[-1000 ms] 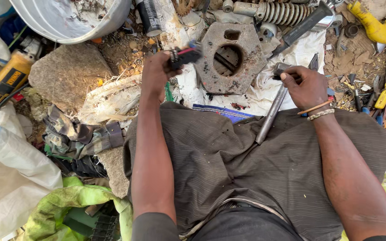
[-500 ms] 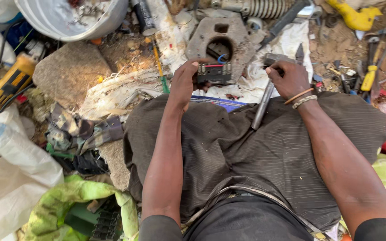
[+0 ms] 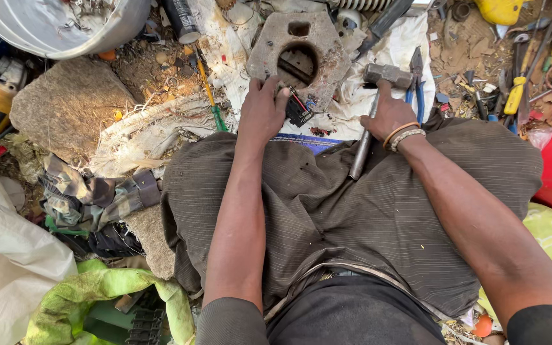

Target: The person is repairing a small electronic component using pliers, a hammer, and a screwdriver. They repeatedly strike the component with the hammer and use the screwdriver to adjust internal parts.

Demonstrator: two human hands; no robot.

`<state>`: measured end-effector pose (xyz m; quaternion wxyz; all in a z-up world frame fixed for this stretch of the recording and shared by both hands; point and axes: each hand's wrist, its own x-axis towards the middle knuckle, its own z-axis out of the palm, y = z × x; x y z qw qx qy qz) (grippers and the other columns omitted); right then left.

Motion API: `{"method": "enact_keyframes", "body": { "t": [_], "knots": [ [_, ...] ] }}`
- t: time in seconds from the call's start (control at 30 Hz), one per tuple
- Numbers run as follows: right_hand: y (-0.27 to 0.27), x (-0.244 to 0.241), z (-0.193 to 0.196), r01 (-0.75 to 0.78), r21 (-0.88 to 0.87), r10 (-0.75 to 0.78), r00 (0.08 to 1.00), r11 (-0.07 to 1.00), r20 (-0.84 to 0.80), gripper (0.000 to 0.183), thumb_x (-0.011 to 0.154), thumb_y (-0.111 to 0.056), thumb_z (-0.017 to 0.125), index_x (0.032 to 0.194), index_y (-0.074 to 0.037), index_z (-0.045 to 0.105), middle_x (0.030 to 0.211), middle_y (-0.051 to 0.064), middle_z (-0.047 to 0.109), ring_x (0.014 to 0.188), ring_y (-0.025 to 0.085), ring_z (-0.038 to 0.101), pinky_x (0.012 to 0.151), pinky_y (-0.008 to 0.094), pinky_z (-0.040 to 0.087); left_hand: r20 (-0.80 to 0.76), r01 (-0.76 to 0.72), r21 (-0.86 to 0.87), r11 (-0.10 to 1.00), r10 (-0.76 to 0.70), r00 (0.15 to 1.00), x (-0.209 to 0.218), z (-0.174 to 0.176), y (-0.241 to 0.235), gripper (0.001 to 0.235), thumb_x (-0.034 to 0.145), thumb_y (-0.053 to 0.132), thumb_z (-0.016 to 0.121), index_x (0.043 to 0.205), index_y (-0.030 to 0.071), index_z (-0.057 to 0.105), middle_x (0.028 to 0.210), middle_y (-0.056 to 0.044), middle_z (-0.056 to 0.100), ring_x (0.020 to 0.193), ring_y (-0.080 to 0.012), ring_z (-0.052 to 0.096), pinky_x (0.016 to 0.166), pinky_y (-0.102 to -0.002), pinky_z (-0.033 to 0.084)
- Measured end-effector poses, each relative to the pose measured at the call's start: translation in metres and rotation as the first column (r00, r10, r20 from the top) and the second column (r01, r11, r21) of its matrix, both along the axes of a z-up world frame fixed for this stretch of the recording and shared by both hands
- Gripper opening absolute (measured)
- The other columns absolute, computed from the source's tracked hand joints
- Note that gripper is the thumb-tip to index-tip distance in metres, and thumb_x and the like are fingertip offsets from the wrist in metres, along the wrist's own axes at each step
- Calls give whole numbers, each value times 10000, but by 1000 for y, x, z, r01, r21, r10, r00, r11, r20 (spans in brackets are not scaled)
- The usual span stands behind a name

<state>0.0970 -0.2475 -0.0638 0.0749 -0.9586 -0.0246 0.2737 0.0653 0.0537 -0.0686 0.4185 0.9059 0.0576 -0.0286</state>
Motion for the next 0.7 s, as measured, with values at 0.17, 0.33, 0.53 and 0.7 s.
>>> {"method": "enact_keyframes", "body": {
  "t": [0.17, 0.33, 0.53, 0.7],
  "knots": [
    [1, 5, 2, 10, -24, -11, 998, 1000, -61, 966, 842, -422, 777, 1561, -39, 257, 902, 316, 704, 846, 486, 709, 781, 538, 577, 122, 96, 85, 992, -106, 987, 1, 21, -6, 430, 869, 244, 802, 1243, 95, 651, 1158, -195, 590, 1054, -446, 613, 865, -496, 508],
    [2, 9, 8, 0, -19, -1, 998, 1000, -70, 943, 844, -443, 782, 1549, -60, 286, 890, 302, 709, 843, 476, 710, 782, 532, 576, -7, 116, -9, 993, -116, 993, 8, 23, -3, 451, 764, 158, 893, 1110, 48, 626, 1134, -172, 616, 1029, -397, 639, 856, -458, 514],
    [15, 15, 38, -8, -99, 3, 998, 995, -55, 725, 934, -557, 724, 1458, -111, 494, 1032, 253, 729, 916, 396, 725, 792, 513, 582, -224, 9, -371, 929, -99, 970, 15, 27, 5, 467, 814, 155, 889, 1132, 61, 561, 980, -84, 744, 938, -221, 702, 839, -356, 532],
    [36, -4, 61, 195, 702, -176, 979, 685, -100, 689, 891, -416, 746, 1460, -112, 505, 1273, 175, 669, 955, 237, 718, 737, 346, 621, -165, -15, -615, 789, -110, 980, 16, 33, 4, 476, 810, 78, 888, 1136, 65, 542, 999, -37, 728, 975, -137, 678, 852, -326, 548]
  ]
}}
